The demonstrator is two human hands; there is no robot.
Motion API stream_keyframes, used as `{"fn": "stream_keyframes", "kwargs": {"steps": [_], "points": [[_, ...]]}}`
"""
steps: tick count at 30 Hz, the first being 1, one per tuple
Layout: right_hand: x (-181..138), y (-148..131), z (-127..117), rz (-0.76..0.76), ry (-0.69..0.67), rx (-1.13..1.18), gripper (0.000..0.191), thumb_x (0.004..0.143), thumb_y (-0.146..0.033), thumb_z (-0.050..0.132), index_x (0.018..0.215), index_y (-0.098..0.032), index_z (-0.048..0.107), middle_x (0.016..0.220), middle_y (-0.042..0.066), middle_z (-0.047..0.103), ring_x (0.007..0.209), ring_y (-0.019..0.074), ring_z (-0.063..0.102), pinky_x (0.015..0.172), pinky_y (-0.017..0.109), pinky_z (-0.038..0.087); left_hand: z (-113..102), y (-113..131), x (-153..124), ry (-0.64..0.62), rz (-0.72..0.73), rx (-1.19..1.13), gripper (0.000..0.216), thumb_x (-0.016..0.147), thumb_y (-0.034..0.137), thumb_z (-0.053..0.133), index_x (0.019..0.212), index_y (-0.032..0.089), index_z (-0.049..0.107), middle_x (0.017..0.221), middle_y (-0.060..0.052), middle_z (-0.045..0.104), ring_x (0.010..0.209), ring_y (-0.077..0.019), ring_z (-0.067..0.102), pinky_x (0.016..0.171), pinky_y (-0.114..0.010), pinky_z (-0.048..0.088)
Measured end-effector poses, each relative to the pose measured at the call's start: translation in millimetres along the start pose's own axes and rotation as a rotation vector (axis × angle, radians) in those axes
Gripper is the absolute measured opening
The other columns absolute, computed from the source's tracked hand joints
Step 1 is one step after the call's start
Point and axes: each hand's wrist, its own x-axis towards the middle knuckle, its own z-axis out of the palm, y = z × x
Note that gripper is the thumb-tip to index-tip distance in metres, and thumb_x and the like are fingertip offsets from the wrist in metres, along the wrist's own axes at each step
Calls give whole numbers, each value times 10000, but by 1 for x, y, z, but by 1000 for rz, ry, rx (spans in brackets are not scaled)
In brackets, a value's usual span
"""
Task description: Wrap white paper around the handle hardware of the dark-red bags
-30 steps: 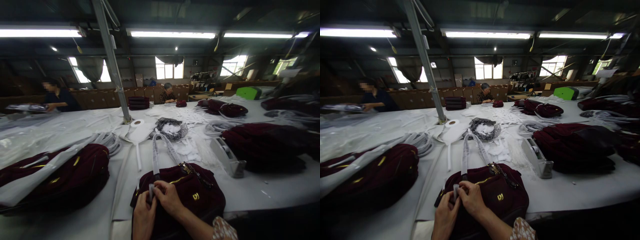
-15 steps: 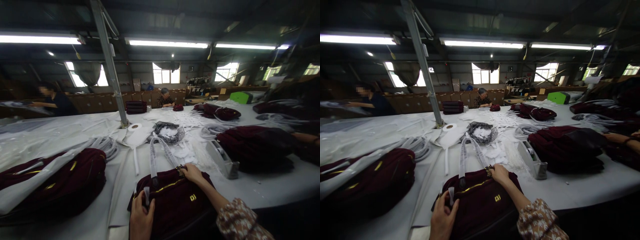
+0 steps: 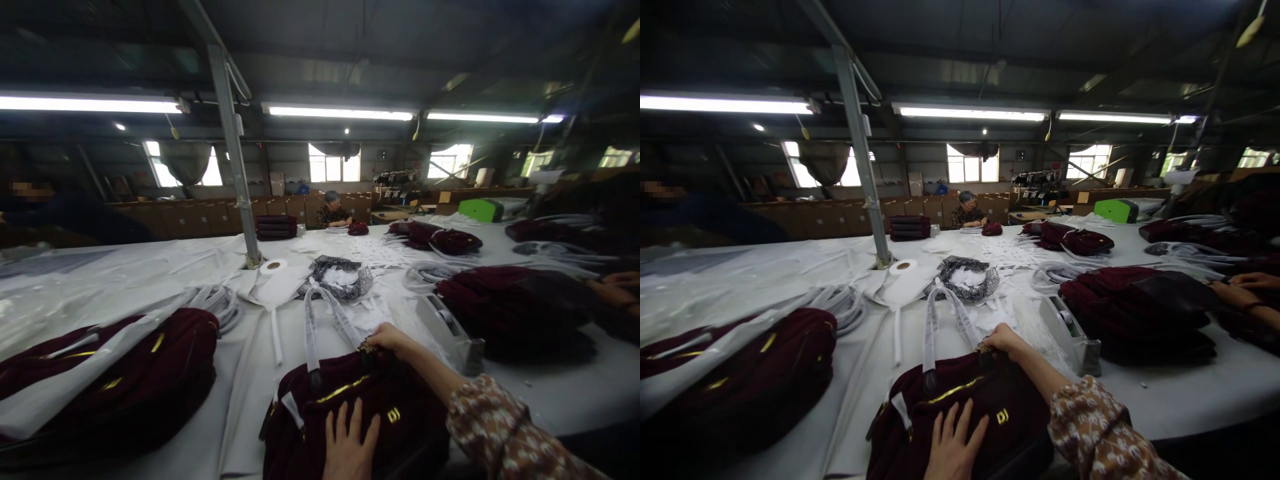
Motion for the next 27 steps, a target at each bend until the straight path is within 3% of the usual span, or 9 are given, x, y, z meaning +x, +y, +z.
{"fn": "stream_keyframes", "kwargs": {"steps": [3, 6, 8, 11, 14, 16, 19, 22, 27], "points": [[-22, 4, 11, 50, -79, 172, 175, 697, -177, 608, 546, -137, 529, 447, -23, 498, 381, 79, 449, 431, 218, 458, 4, -2, -3, -4, 3, 74, 481, 803, 183, 539, 1186, 470, 494, 1320, -24, 494, 1199, -336, 447, 963, -586, 322], [-53, 10, 22, 60, -144, 326, 126, 747, -178, 576, 632, -141, 539, 534, -30, 504, 441, 61, 474, 519, 221, 515, -2, -5, -3, -55, -3, 60, 508, 806, 140, 517, 1181, 482, 489, 1322, -23, 490, 1201, -337, 445, 954, -602, 326], [-72, 15, 26, 47, -164, 443, 139, 785, -202, 546, 658, -147, 531, 559, -39, 478, 469, 48, 477, 565, 207, 525, -9, -11, -3, -109, -11, -2, 495, 786, 175, 559, 1166, 487, 501, 1326, -21, 486, 1209, -343, 435, 959, -609, 311], [-89, 25, 30, -35, -161, 600, 108, 777, -235, 566, 721, -143, 563, 611, -30, 489, 487, 48, 473, 530, 200, 515, -26, -24, -5, -184, -7, -146, 612, 625, 269, 731, 1165, 462, 516, 1355, -46, 450, 1229, -374, 398, 979, -624, 261], [-90, 41, 38, -81, -101, 579, 134, 727, -256, 610, 771, -129, 599, 606, -23, 512, 455, 57, 462, 447, 195, 472, -48, -34, -1, -198, -33, -366, 557, 551, 357, 762, 1088, 379, 614, 1325, -73, 490, 1212, -377, 417, 994, -607, 264], [-85, 51, 45, -95, -65, 557, 163, 707, -271, 617, 769, -122, 604, 569, -29, 508, 432, 58, 457, 418, 181, 432, -61, -35, 11, -149, -155, -598, 367, 687, 438, 633, 1021, 290, 665, 1213, -91, 590, 1137, -318, 507, 973, -514, 365], [-77, 56, 52, -155, -34, 553, 197, 691, -309, 620, 756, -125, 594, 565, -29, 523, 438, 65, 471, 414, 178, 406, -68, -29, 42, -96, -454, -952, 435, 817, 485, 423, 992, 162, 656, 931, -105, 680, 818, -218, 639, 677, -331, 530], [-70, 53, 54, -166, -4, 535, 238, 681, -361, 615, 729, -131, 578, 581, -17, 547, 462, 88, 499, 426, 204, 426, -55, -18, 78, -142, -668, -1200, 442, 743, 500, 527, 845, 90, 659, 684, -60, 642, 544, -141, 582, 434, -224, 446], [-58, 51, 52, -173, 61, 562, 258, 735, -354, 552, 621, -123, 548, 502, -13, 534, 463, 101, 520, 435, 195, 404, -28, -7, 106, -245, -801, -1358, 278, 608, 324, 692, 720, 76, 634, 511, -8, 581, 377, -87, 489, 364, -191, 363]]}}
